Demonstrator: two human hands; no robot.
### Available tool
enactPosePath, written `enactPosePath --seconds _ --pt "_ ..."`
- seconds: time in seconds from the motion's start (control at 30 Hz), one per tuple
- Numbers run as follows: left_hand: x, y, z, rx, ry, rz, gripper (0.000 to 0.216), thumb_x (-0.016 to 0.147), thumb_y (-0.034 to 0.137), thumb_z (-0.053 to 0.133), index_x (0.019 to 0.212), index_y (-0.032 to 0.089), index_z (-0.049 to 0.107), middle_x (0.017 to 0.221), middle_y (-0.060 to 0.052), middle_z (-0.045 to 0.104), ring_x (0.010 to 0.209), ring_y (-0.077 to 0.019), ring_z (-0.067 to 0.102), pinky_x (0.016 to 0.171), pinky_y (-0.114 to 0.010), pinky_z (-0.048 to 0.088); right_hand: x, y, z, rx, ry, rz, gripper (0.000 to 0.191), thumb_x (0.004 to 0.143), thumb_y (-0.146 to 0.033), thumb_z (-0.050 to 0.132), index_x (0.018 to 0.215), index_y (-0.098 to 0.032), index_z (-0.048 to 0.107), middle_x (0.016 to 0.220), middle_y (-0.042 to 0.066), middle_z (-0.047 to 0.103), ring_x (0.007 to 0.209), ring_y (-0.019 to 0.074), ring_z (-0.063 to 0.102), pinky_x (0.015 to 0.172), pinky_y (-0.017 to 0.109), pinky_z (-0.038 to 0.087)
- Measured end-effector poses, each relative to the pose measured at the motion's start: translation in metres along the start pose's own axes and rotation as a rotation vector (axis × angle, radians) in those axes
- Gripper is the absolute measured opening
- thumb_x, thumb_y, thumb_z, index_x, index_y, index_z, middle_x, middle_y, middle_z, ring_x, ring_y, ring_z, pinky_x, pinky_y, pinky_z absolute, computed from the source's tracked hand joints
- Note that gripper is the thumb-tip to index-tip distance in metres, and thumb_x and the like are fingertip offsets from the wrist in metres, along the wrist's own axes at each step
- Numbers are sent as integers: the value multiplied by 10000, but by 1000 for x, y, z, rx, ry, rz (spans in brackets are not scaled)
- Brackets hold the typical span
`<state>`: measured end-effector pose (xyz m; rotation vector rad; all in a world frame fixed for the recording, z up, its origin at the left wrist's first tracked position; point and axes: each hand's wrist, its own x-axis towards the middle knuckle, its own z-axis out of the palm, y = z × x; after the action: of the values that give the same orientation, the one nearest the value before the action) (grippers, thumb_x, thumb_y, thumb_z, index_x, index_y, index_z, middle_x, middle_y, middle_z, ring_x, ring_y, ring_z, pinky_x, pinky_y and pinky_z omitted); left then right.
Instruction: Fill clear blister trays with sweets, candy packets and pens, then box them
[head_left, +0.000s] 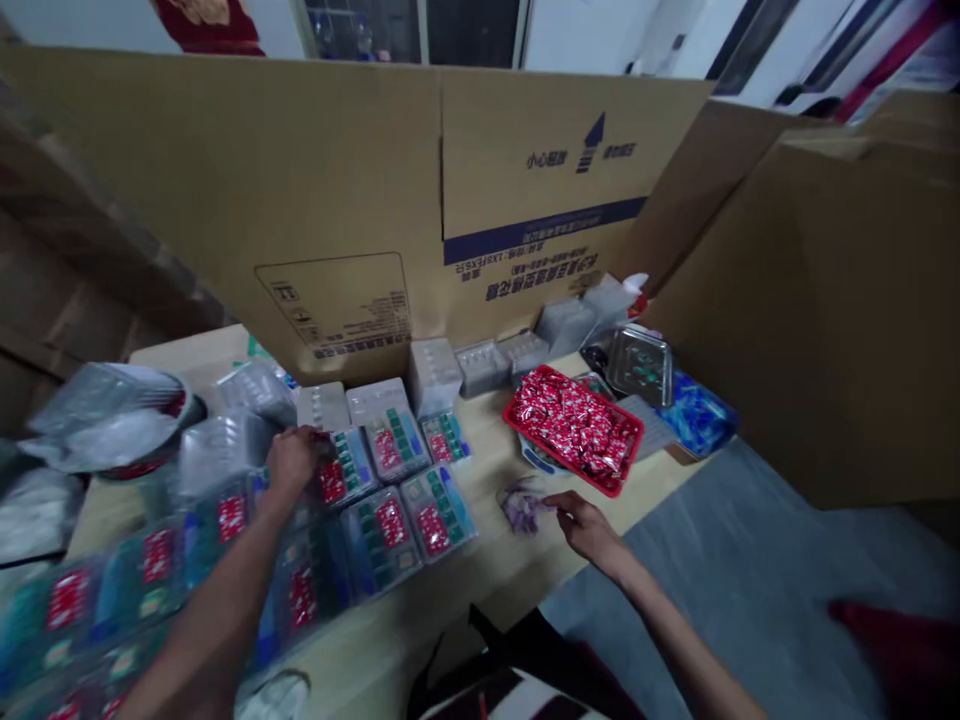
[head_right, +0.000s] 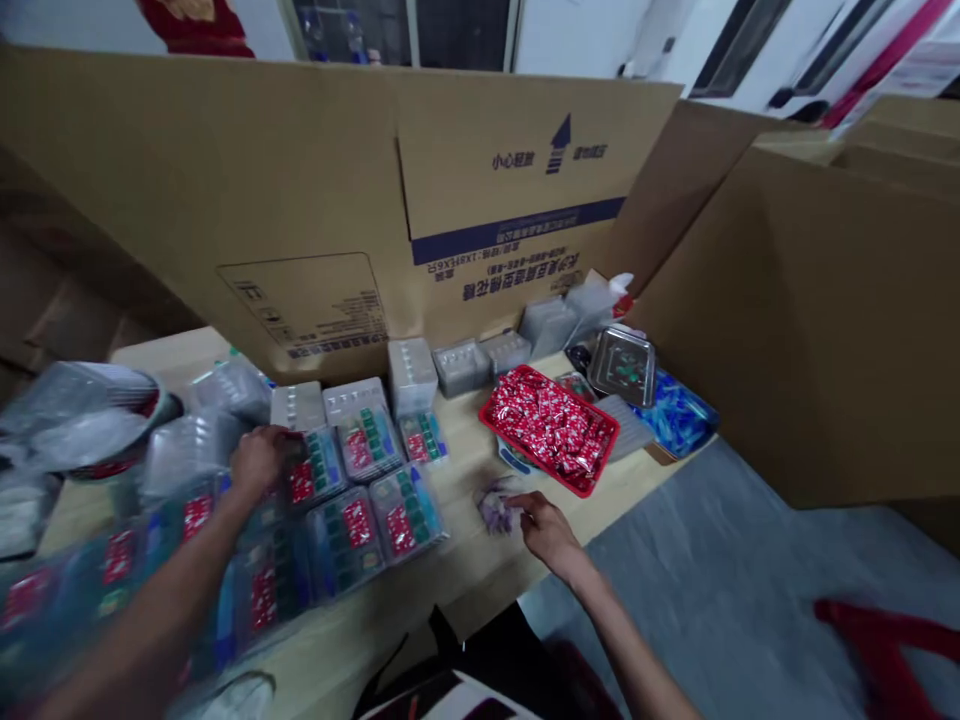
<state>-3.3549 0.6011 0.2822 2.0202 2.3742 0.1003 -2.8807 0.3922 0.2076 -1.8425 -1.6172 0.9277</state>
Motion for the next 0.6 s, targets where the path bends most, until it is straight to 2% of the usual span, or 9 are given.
enactPosePath --seconds 0.1,0.17,0.2,0.27,0.33,0.37,0.47,0.53,0.6 --pt "-10 14 -25 -88 132 -90 335 971 111 457 1177 61 716 1198 -165 692 1248 -327 594 1093 -447 471 -3 17 -11 5 2 14 470 807 -293 433 1110 -195 778 1139 120 742 1013 240 712 980 402 549" --pt "-16 39 -39 -145 180 -152 360 1005 112 411 1250 25 660 1258 -153 671 1252 -282 563 1098 -415 448 -1 31 -13 16 -5 16 488 824 -356 424 1120 -183 772 1142 127 741 999 251 717 958 413 559" --pt "-19 57 -42 -291 175 -212 379 994 71 404 1299 9 620 1264 -165 672 1234 -266 569 1100 -412 437 1 37 -12 19 -13 15 499 828 -388 422 1121 -182 770 1140 128 743 990 256 721 945 418 565" --pt "-29 105 -41 -365 141 -196 414 997 70 399 1369 53 579 1183 -120 710 1098 -199 645 1021 -348 489 5 47 -9 23 -43 5 509 823 -432 421 1104 -194 771 1127 124 755 988 266 730 932 426 575" --pt "-45 165 -32 -428 83 -165 380 963 91 512 1318 144 636 1046 -44 751 950 -150 685 908 -266 528 9 51 -4 35 -85 -28 493 815 -449 429 1075 -211 773 1121 113 769 1021 275 734 954 432 576" --pt "-56 198 -25 -487 47 -116 327 945 110 565 1243 177 682 1043 -21 758 944 -135 690 891 -238 531 10 52 -2 43 -106 -51 481 814 -454 432 1060 -221 774 1118 107 775 1034 278 735 966 435 576" --pt "-92 296 -4 -845 -168 103 270 891 88 619 1137 139 717 1112 -79 761 1019 -169 697 907 -271 549 14 53 5 47 -201 -126 461 824 -481 448 1045 -241 772 1125 96 782 1071 283 736 997 436 574" --pt "-110 349 7 -927 -238 198 374 875 146 687 1249 146 680 1188 -117 747 1053 -184 699 920 -289 552 19 57 8 11 -290 -168 477 830 -509 445 1054 -245 773 1147 98 778 1088 287 735 994 430 583" --pt "-123 382 17 -909 -255 316 601 859 203 748 1429 138 568 1183 -171 742 1038 -179 706 835 -280 546 29 65 11 -55 -382 -239 503 833 -537 432 1058 -248 777 1161 105 774 1099 296 734 975 432 599"
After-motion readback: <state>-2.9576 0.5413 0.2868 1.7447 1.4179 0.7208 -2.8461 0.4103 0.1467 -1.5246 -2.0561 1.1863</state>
